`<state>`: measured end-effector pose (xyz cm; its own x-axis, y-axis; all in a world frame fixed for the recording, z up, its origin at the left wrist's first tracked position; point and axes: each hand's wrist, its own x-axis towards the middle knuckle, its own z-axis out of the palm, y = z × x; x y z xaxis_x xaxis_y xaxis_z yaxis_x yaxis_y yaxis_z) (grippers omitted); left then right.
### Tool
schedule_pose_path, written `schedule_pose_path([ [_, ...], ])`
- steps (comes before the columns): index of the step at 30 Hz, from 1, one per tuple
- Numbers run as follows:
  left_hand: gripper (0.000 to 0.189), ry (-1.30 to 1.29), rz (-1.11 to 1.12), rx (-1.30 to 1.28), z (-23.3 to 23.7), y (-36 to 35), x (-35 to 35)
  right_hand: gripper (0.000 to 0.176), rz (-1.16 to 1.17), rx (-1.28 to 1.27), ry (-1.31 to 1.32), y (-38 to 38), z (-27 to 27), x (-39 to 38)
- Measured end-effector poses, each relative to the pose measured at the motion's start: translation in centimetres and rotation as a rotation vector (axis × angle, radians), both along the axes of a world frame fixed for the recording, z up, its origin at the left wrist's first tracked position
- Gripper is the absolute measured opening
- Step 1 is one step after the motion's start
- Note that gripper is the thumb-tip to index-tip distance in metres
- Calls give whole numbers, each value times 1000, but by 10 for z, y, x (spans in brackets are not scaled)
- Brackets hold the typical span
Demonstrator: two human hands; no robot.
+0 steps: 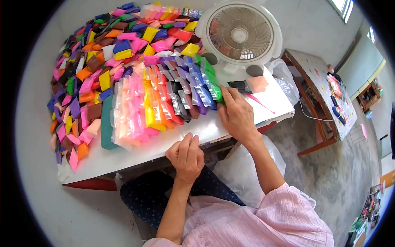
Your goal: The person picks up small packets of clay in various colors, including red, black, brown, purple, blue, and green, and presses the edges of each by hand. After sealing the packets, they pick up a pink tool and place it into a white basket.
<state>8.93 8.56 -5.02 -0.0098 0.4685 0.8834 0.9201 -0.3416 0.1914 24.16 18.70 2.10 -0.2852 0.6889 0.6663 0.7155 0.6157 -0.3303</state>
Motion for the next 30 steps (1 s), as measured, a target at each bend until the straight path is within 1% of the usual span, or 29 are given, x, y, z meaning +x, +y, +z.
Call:
schedule_pose_path([
  [3,23,15,8,13,-2,1,0,43,-5,47,-1,-1,-2,1],
  [6,24,37,21,33,-5,3,-2,41,36,-40,157,-6,-7,7],
  [9,25,57,47,69,-11,7,-3,37,-115,235,58,-3,-6,29],
  [10,25,61,56,81,-12,8,-3,32,-169,226,37,-1,-3,36],
  [11,25,66,66,94,-13,10,-2,31,-197,205,0,2,2,42],
  [13,24,71,81,117,-15,13,-1,29,-199,100,-25,10,10,47],
  [16,25,90,76,113,-17,13,-1,27,-171,18,-126,24,6,46],
  [19,25,102,70,109,-17,13,-2,28,-199,98,-183,40,1,42],
  [22,24,100,92,139,-18,15,-2,28,-231,84,-227,54,0,37],
  [25,23,100,98,160,-16,16,-2,28,-258,102,-244,64,-5,38],
  [28,23,95,89,161,-18,15,-2,29,-276,129,-158,58,-5,39],
  [30,23,92,75,146,-16,14,-2,28,-256,112,-85,40,0,43],
])
